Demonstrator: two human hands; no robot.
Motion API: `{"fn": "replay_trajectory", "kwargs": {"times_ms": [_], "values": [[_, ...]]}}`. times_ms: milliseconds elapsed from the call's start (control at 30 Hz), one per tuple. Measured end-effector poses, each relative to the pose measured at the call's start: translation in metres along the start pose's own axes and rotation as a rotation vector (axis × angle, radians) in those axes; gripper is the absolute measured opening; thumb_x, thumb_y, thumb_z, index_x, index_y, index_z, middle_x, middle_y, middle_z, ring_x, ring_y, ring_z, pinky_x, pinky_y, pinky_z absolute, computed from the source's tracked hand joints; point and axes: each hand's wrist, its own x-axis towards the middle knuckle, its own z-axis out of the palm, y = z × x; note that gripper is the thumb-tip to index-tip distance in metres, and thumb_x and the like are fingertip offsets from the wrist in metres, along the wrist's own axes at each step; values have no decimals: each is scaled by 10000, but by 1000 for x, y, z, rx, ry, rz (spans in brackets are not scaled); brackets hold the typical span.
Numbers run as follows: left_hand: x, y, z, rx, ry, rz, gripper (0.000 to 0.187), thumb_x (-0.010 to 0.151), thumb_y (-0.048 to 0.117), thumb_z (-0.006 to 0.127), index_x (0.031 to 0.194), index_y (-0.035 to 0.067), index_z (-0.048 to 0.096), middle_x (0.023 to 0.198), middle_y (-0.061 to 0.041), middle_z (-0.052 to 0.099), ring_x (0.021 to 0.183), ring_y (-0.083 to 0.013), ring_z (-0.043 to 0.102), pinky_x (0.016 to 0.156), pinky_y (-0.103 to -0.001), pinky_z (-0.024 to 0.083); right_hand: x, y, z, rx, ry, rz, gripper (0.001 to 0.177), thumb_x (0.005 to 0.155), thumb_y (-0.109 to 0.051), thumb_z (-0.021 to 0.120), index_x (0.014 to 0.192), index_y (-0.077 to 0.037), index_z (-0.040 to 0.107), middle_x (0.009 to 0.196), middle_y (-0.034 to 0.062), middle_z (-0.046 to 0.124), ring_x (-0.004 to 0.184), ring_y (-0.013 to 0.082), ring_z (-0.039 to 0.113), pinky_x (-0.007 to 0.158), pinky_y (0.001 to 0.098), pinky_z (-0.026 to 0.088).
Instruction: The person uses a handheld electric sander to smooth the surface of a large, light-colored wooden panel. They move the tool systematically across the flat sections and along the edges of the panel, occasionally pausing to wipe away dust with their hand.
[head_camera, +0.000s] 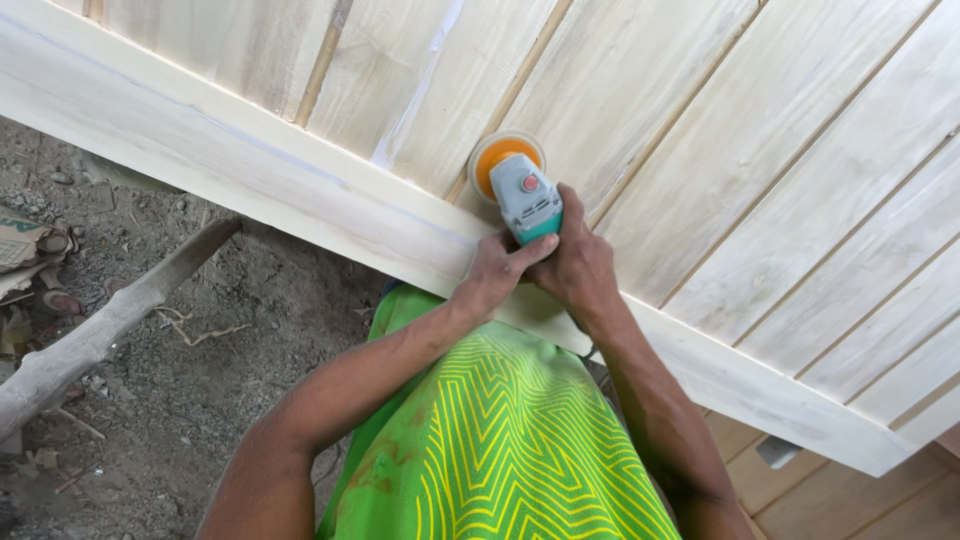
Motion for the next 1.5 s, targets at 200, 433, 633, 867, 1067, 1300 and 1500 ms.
{"fn": "replay_trajectory", "kwargs": {"times_ms": [200, 433, 633, 867, 1067, 1300, 1500], "values": [[36, 20, 23, 33, -25, 33, 683, 829, 409, 812, 1255, -88, 618, 1139, -125, 695, 997, -157, 666, 835, -301, 562, 30, 2, -32, -22, 25, -34, 1010, 704, -250, 913, 1492, -41, 316, 1025, 264, 729, 882, 482, 721, 720, 539, 590], [85, 50, 46, 107, -13, 53, 713, 814, 493, 803, 1190, -93, 650, 1064, -107, 710, 919, -130, 679, 765, -281, 573, 81, 9, -65, -58, 70, -68, 994, 737, -258, 938, 1479, -45, 312, 1034, 272, 725, 901, 493, 715, 721, 544, 583], [122, 83, 75, 73, -50, 89, 688, 813, 499, 801, 1166, -71, 647, 1019, -83, 697, 883, -120, 667, 728, -271, 565, 125, 17, -96, -78, 84, -74, 980, 751, -256, 941, 1458, -33, 299, 1016, 265, 732, 907, 487, 722, 747, 541, 589], [170, 127, 105, 156, -82, 119, 742, 776, 621, 758, 1067, -58, 683, 871, -90, 696, 741, -153, 684, 616, -308, 572, 182, 27, -133, -74, 116, -80, 800, 953, -252, 833, 1470, -17, 271, 952, 268, 747, 843, 452, 755, 743, 523, 617], [227, 162, 131, 353, -69, 200, 847, 685, 788, 669, 931, -21, 710, 754, -76, 727, 699, -184, 775, 576, -319, 650, 233, 52, -159, -56, 218, -172, 748, 993, -216, 815, 1466, -34, 265, 1006, 301, 744, 882, 475, 763, 725, 510, 651], [278, 198, 163, 532, 27, 396, 862, 651, 921, 559, 707, 72, 701, 580, -19, 667, 550, -161, 773, 465, -307, 617, 296, 82, -184, -75, 298, -197, 717, 1018, -198, 803, 1441, 22, 267, 993, 310, 730, 860, 460, 761, 664, 470, 683], [295, 223, 181, 536, 66, 469, 825, 694, 901, 503, 674, 91, 655, 548, -30, 634, 463, -159, 743, 384, -307, 605, 329, 84, -202, -133, 301, -188, 327, 955, -188, 786, 1085, 42, 594, 881, 261, 728, 743, 379, 774, 605, 440, 668]]}}
